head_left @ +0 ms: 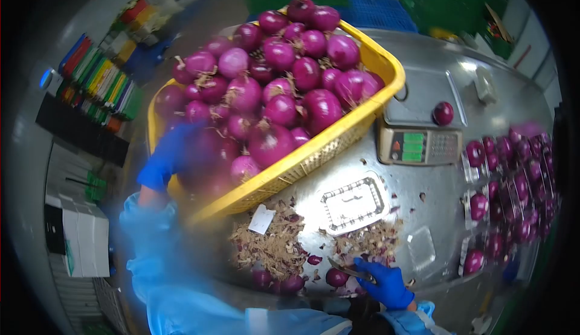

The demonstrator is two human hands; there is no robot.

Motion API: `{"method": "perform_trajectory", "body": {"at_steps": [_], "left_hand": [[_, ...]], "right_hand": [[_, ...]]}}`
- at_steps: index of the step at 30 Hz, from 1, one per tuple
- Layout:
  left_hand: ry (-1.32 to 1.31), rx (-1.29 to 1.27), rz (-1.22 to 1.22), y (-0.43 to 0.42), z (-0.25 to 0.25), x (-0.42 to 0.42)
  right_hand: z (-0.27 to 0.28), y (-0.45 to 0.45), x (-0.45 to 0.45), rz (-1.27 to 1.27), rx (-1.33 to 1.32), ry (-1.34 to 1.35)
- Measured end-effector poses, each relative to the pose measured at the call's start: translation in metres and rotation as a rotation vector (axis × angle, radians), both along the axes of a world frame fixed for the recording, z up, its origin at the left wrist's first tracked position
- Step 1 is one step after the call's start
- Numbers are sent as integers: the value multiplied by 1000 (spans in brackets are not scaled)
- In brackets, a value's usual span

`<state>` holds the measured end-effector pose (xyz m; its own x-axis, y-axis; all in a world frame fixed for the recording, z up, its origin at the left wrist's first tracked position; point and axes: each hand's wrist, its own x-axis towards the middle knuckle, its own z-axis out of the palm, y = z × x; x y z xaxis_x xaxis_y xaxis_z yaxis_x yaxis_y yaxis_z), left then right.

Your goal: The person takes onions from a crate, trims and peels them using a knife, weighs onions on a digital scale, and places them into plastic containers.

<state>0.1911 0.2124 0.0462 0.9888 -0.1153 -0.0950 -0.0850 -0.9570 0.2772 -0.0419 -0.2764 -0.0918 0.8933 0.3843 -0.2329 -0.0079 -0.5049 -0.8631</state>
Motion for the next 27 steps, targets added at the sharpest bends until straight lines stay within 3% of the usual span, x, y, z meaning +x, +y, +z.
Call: {"method": "perform_trajectory", "body": {"at_steps": [3,5,7,9,11,12,15,16,17,20,22,25,27], "left_hand": [[-130,-76,7,-12,-22,-8],[-124,-41,76,-15,-24,-4],[-198,-185,161,-26,-15,-17],[-388,-523,115,-45,-4,-39],[-330,-690,33,-78,10,-72],[-301,-772,3,-105,18,-92],[-63,-919,-36,-177,6,-147],[43,-969,-34,-200,-6,-163],[160,-1027,-6,-218,-18,-175],[514,-1229,151,-253,-44,-208],[594,-1338,148,-258,-73,-219],[677,-1423,131,-271,-79,-236],[709,-1419,83,-276,-78,-242]], "right_hand": [[-6,3,1,156,-111,-236],[-9,7,-7,103,-53,-228],[-5,1,-14,51,112,-98],[-9,-1,-20,-9,184,30],[-24,-5,-27,-66,138,177],[-42,-11,-30,199,-241,-171],[-22,-16,-28,-128,88,-163],[-11,-15,-27,-269,164,27],[6,-19,-22,-267,62,-119],[24,-30,-27,-131,122,-247],[33,-36,-25,-33,64,-346],[35,-38,-32,83,-163,-415],[31,-36,-37,66,-174,-489]]}}
